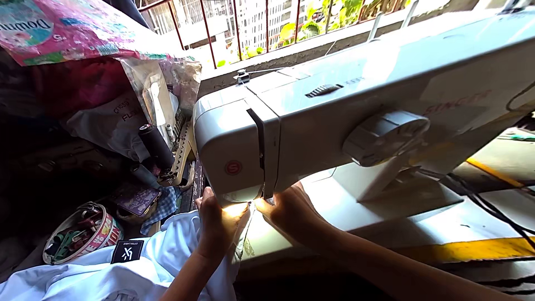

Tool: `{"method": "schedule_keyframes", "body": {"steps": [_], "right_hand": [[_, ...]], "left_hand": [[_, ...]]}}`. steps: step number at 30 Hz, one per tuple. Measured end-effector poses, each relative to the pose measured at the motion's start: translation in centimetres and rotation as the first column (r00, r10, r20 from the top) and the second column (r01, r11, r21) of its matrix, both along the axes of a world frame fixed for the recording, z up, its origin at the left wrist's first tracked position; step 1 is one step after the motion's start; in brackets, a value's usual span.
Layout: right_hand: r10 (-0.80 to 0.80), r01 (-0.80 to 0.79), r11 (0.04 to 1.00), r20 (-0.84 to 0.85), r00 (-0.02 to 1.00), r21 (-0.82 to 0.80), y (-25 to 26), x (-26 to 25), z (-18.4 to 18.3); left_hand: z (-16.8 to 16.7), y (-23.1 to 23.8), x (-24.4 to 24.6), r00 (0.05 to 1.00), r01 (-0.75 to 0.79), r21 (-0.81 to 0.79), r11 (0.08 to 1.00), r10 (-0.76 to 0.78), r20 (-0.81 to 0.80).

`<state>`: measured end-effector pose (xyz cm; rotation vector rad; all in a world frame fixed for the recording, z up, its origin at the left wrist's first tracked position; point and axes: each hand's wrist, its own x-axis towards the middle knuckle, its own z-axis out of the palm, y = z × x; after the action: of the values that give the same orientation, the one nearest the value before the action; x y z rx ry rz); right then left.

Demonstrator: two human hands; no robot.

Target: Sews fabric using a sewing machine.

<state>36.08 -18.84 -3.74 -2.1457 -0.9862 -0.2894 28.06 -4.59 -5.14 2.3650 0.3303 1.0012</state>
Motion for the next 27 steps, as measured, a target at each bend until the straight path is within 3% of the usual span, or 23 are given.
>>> {"method": "schedule_keyframes", "body": {"steps": [27], "right_hand": [[0.003, -0.002, 1.0, -0.041, 0.999, 0.017, -0.09, -0.12, 0.14]], "left_hand": [[-0.27, 0.39, 0.01, 0.991, 0.081, 0.068, 0.994, -0.088, 0.103]]}}
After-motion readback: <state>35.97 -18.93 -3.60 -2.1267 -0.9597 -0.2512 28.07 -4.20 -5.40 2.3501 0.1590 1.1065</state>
